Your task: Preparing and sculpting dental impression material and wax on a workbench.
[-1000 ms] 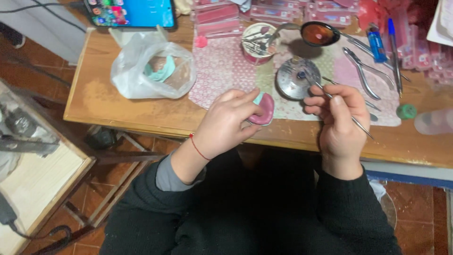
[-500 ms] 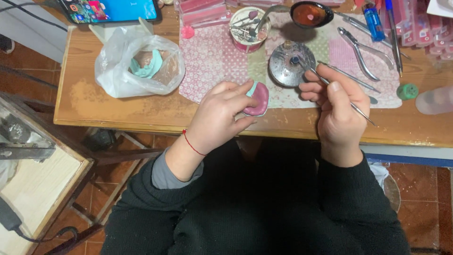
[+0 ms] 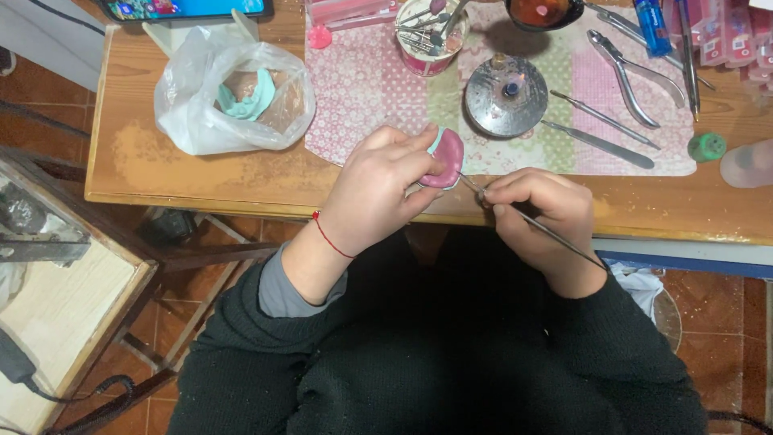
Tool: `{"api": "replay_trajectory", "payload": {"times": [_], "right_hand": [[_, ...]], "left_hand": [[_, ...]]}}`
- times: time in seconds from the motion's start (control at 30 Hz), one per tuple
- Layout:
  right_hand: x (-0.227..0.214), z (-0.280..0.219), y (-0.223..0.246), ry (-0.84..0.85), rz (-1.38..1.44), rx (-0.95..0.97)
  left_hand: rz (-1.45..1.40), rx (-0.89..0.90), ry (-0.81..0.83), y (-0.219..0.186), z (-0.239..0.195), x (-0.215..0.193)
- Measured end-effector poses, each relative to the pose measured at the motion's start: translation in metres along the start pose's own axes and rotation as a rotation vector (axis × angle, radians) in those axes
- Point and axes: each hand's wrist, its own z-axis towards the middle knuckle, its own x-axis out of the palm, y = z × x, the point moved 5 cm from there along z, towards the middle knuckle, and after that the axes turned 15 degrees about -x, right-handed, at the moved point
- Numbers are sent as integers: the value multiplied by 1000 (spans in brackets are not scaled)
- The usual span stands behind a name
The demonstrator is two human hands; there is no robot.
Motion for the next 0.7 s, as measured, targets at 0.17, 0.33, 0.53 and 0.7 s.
{"api": "replay_trajectory", "payload": {"times": [0.17,0.33,0.53,0.7], "right_hand": [[0,-1,-5,30,1,-11],[0,-5,-12,-21,88,32],[3,0,-14,-58,161,108],[4,0,-15,-43,128,103]], "left_hand": [[-4,-21,36,0,1,0],[4,0,19,-1,2,-1],[4,-11,37,-1,3,0],[0,1,25,-1,3,0]]}}
